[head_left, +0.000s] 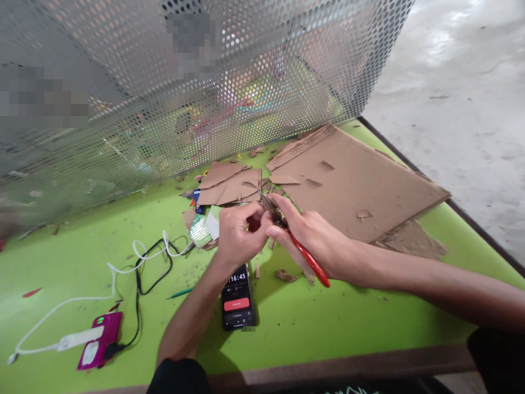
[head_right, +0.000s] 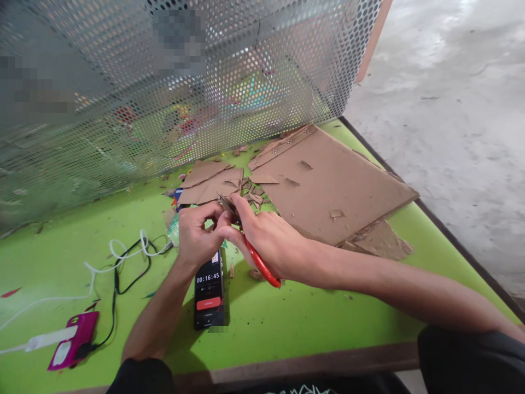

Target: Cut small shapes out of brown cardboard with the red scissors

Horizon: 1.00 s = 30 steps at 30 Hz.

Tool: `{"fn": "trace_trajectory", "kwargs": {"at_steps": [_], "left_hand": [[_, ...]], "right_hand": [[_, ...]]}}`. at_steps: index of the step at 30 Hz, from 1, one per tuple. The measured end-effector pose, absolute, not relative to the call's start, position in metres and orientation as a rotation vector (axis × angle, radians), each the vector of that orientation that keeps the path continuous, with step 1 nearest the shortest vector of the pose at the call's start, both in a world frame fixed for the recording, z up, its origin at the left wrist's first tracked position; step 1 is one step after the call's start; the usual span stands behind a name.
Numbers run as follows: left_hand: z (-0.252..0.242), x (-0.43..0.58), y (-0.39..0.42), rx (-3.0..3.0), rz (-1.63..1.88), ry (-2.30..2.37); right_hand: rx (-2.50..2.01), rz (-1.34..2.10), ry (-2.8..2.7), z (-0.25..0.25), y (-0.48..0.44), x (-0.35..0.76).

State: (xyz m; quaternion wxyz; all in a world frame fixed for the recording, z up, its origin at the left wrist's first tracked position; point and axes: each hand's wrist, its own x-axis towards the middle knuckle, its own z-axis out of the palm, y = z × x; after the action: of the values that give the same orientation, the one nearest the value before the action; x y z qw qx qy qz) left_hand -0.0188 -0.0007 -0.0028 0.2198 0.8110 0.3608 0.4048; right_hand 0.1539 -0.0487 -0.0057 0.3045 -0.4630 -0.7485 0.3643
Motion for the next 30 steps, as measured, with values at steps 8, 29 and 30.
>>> {"fn": "trace_trajectory", "kwargs": {"at_steps": [8,29,30], "left_hand": [[-0.0031,-0.0181,-0.0009,2.23,1.114,1.016],[-0.0022,-0.0172,-0.0013,2.199,1.139,0.996],[-0.0022,-0.0173,-0.0013,2.199,1.14,0.992]], "right_hand": [[-1.229,0.966,-1.976,-0.0063,-0.0496,0.1547],[-1.218,0.918,-2.002,-0.0066,-0.0481,0.1543],[-1.221,0.912,-2.006,-0.0066,-0.0481,0.1543]]}}
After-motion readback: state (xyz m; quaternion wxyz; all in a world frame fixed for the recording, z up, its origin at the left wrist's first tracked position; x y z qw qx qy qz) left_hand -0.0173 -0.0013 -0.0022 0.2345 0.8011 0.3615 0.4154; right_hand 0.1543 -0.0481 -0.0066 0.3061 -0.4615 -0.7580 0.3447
